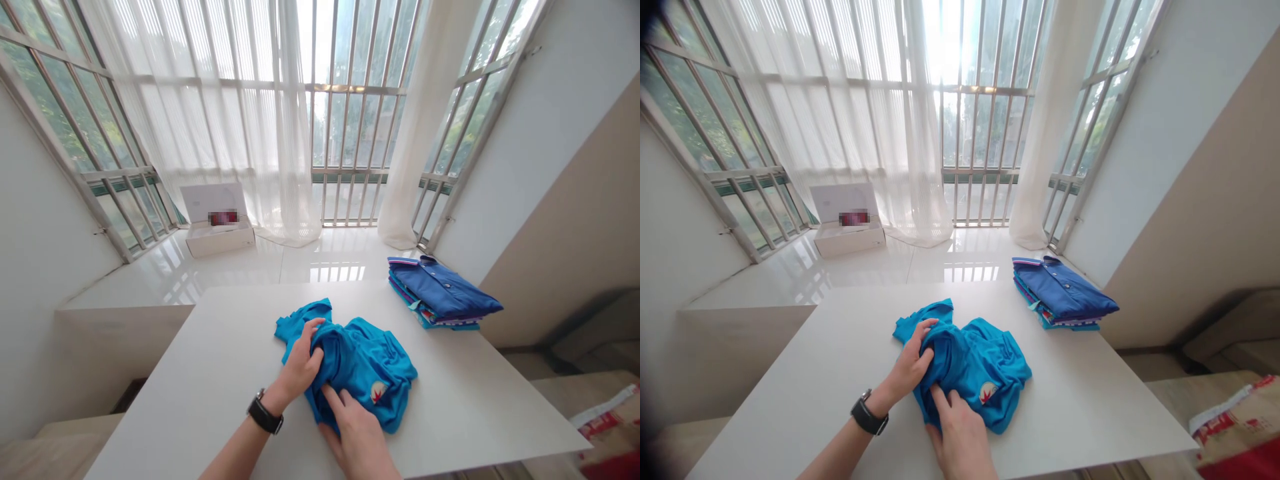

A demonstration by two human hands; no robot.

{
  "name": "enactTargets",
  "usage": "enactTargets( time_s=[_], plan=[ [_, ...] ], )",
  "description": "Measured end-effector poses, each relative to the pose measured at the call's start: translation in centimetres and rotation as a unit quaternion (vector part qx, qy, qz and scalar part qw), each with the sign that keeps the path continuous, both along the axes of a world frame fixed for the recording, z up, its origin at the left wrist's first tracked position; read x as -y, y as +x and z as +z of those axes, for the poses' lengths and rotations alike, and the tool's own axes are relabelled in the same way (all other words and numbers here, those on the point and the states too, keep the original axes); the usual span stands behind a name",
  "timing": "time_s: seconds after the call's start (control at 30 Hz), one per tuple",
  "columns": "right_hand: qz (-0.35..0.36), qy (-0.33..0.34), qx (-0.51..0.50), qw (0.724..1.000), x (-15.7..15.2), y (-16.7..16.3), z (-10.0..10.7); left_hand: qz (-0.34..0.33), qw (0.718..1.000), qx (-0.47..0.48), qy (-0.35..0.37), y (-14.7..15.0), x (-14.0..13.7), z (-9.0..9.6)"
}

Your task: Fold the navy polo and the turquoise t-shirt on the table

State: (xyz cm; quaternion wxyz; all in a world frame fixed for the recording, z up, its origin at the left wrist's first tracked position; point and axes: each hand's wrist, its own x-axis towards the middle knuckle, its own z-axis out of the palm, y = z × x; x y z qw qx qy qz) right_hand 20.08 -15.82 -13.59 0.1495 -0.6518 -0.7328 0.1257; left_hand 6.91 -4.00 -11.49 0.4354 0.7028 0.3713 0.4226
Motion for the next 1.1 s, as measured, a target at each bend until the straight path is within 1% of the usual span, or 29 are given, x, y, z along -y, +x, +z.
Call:
enactTargets(
  time_s=[0.07, 0.1, 0.13, 0.2, 0.27, 0.3, 0.37, 0.4, 0.43, 0.5, 0.57, 0.63, 0.7, 0.77, 0.83, 0.9, 0.97, 1.03, 1.1],
  plan=[
    [0.032, 0.008, 0.021, 0.999, -0.1, -0.4, 0.7, 0.019, 0.994, -0.05, 0.099, -0.1, -0.4, -0.2],
    [0.046, 0.016, 0.028, 0.998, -0.1, -0.6, 0.8, 0.016, 0.988, -0.074, 0.136, -0.1, -0.7, 0.0],
    [0.055, 0.024, 0.035, 0.998, 0.0, -0.8, 0.7, 0.0, 0.981, -0.102, 0.163, -0.1, -1.0, 0.3],
    [0.063, 0.03, 0.046, 0.997, 0.0, -1.1, -0.1, -0.064, 0.963, -0.175, 0.193, 0.0, -1.5, 1.4],
    [0.048, 0.033, 0.058, 0.997, 0.0, -1.1, -1.4, -0.128, 0.935, -0.26, 0.203, 0.3, -2.1, 2.8],
    [0.038, 0.037, 0.065, 0.996, 0.0, -1.0, -2.1, -0.147, 0.92, -0.299, 0.206, 0.4, -2.4, 3.5],
    [0.033, 0.046, 0.084, 0.995, -0.1, -0.5, -3.3, -0.158, 0.9, -0.35, 0.205, 0.4, -2.9, 4.8],
    [0.04, 0.049, 0.097, 0.993, 0.0, -0.2, -3.6, -0.154, 0.899, -0.358, 0.201, 0.3, -3.1, 5.3],
    [0.051, 0.048, 0.114, 0.991, 0.0, 0.3, -3.8, -0.149, 0.903, -0.352, 0.194, 0.1, -3.2, 5.7],
    [0.066, 0.041, 0.151, 0.985, 0.3, 1.4, -3.5, -0.133, 0.928, -0.308, 0.165, -0.7, -3.2, 6.4],
    [0.065, 0.038, 0.177, 0.981, 0.6, 2.6, -2.6, -0.11, 0.957, -0.238, 0.127, -1.7, -2.9, 6.8],
    [0.06, 0.039, 0.184, 0.98, 0.8, 3.8, -1.3, -0.088, 0.977, -0.173, 0.093, -2.7, -2.1, 7.2],
    [0.051, 0.049, 0.176, 0.982, 0.9, 5.3, 0.1, -0.069, 0.988, -0.123, 0.059, -3.8, -1.1, 7.6],
    [0.033, 0.076, 0.154, 0.985, 0.9, 6.8, 1.5, -0.041, 0.996, -0.082, 0.023, -4.8, -0.1, 8.0],
    [0.019, 0.117, 0.111, 0.987, 0.8, 8.1, 3.0, 0.01, 0.999, -0.042, 0.008, -5.9, 1.0, 8.6],
    [0.007, 0.15, 0.055, 0.987, 0.6, 9.0, 4.6, 0.074, 0.996, -0.014, 0.035, -6.7, 2.2, 9.4],
    [-0.002, 0.156, 0.001, 0.988, 0.3, 9.3, 6.3, 0.115, 0.988, -0.023, 0.1, -7.3, 3.4, 10.6],
    [-0.026, 0.164, -0.042, 0.985, -0.1, 9.4, 8.0, 0.114, 0.973, -0.082, 0.181, -7.7, 4.5, 11.9],
    [-0.064, 0.193, -0.082, 0.976, -0.6, 9.7, 9.6, 0.091, 0.951, -0.16, 0.246, -8.0, 5.4, 13.2]
  ],
)
